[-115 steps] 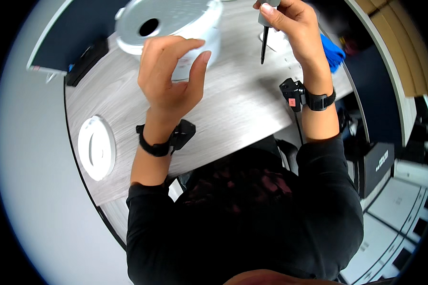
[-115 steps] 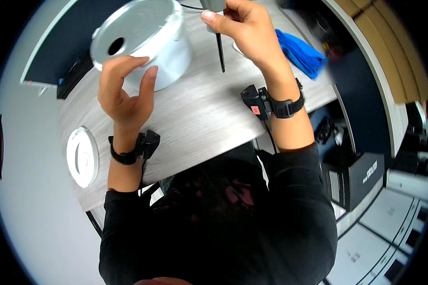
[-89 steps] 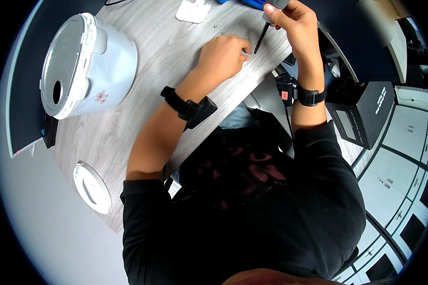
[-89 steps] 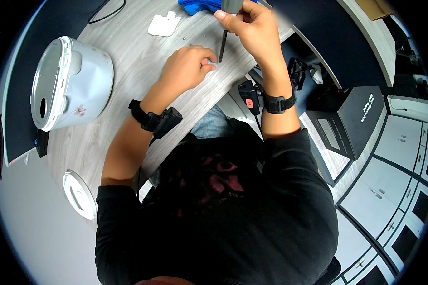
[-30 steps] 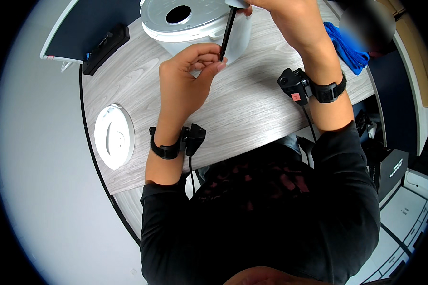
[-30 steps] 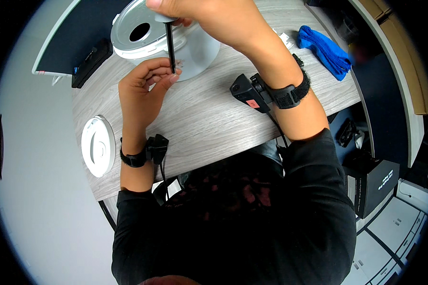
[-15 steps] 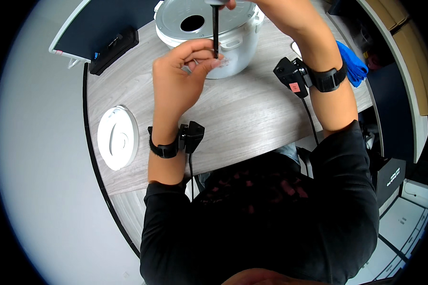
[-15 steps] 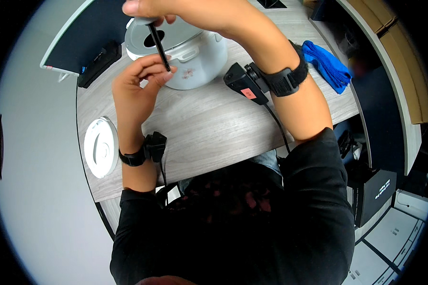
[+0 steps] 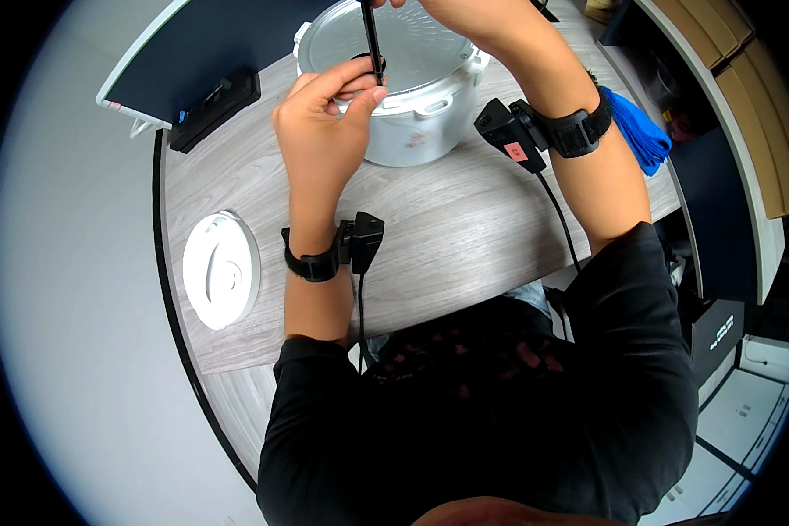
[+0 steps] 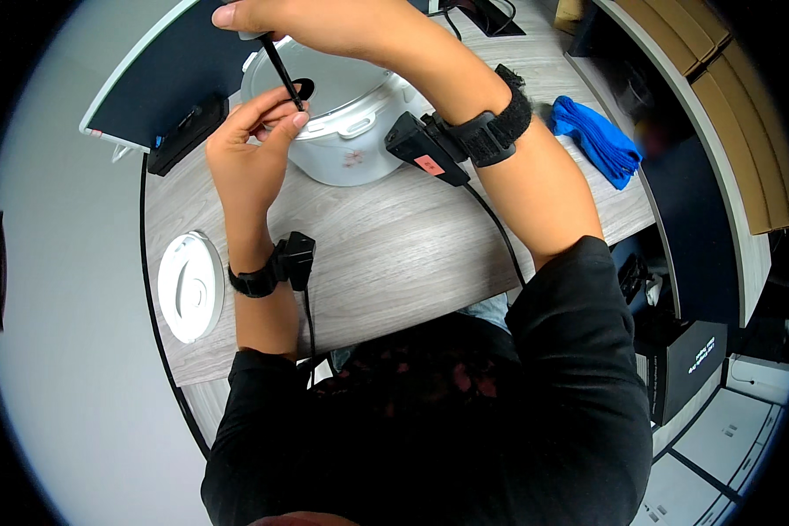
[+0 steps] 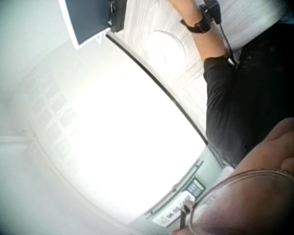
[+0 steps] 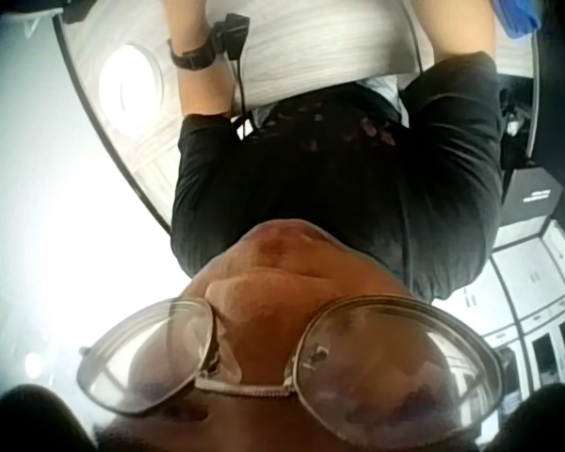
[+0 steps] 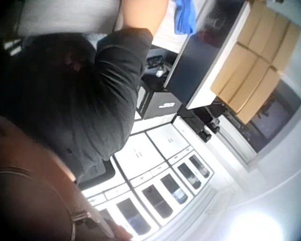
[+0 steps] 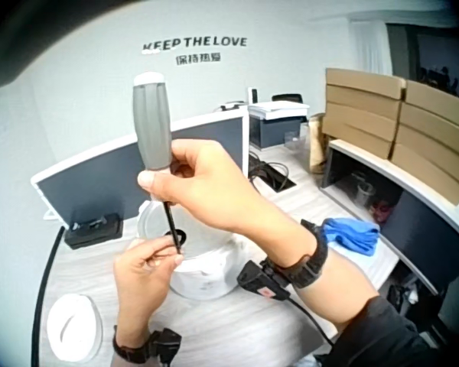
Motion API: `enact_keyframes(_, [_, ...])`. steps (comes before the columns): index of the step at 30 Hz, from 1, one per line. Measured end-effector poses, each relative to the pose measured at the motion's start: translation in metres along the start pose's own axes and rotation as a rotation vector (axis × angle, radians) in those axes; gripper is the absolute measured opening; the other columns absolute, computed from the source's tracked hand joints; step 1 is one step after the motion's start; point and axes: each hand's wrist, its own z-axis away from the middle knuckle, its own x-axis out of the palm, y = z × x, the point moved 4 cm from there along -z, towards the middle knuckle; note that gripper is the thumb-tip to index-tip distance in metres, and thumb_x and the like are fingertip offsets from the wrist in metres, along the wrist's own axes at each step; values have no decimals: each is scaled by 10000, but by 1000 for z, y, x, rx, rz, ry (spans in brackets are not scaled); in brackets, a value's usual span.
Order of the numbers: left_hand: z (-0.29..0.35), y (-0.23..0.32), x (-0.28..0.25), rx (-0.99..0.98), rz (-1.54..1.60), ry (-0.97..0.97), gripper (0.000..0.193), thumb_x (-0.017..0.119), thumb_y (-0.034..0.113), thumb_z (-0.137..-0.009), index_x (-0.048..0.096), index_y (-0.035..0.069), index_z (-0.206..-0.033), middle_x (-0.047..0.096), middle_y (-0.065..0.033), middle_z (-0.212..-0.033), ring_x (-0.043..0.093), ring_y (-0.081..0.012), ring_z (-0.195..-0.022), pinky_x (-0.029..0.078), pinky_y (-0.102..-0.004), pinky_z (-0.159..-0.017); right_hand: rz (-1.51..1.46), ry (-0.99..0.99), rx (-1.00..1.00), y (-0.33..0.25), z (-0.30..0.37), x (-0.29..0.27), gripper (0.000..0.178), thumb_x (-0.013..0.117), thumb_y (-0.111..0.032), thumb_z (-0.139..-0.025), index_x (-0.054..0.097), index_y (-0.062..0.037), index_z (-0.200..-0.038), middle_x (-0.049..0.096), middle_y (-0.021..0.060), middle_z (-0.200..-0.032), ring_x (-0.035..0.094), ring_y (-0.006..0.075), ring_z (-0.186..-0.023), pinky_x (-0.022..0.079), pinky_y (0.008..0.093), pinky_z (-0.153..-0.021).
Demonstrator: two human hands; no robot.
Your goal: The person wipes a small white plastic piece with a blue cloth, then places a lid on a white appliance. They use a screwdriver to tighten screws on the lid, rotate the appliance to access different sides, and finally place a top cover on the appliance.
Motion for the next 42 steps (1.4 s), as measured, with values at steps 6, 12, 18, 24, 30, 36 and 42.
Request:
enact_keyframes(6, [1,-2,0,18,22,-3,284,778,38,-781,760,63,-1063,754,11,-849,572,-53,-746,422,-215,-667,-34,0,14,3,0,1,241,732,-175,-899,667,46,-971,650,15,-808,581,58,-725,485,216,-637])
enact_keyframes(12, [-2,-6,-1,9,70,-5,237,780,50,-760,775,99,-991,758,4,-822,631,-110,-738,451,-252,-636,-19,6,-16,1,3,3,256,737,-180,-895,666,49,-986,652,16,-827,575,51,-728,484,211,-638])
enact_keyframes(18, [-3,-8,-3,2,100,-22,186,743,106,-822,773,94,-1006,755,-18,-823,631,-115,-758,459,-260,-647,-6,14,14,-1,3,4,262,751,-185,-879,665,46,-968,641,7,-806,555,43,-701,464,202,-615])
enact_keyframes(24, [-3,-2,1,21,77,46,193,769,111,-839,759,59,-1024,729,-16,-838,596,-76,-748,436,-231,-665,205,-12,45,-16,4,4,276,776,-202,-854,664,30,-953,609,-9,-761,517,37,-664,417,194,-577])
enact_keyframes(30, [-3,-7,8,11,119,108,151,807,120,-782,784,73,-923,717,-33,-760,627,-105,-728,491,-238,-645,-65,26,-68,1,2,14,317,747,-127,-874,610,30,-1112,623,1,-885,559,42,-775,468,201,-664])
enact_keyframes(36, [-2,-5,8,16,82,12,152,712,100,-897,760,35,-1026,728,-35,-825,571,-97,-760,452,-234,-694,-293,-65,-32,4,5,10,324,693,-48,-901,570,36,-1189,638,21,-932,580,53,-815,490,210,-700])
enact_keyframes(42, [-3,-4,7,80,76,-45,151,674,103,-930,741,26,-1041,735,-39,-855,580,-101,-778,457,-240,-710,-19,-20,-28,-1,7,9,322,764,-53,-836,611,30,-1107,633,1,-851,568,43,-739,480,200,-655])
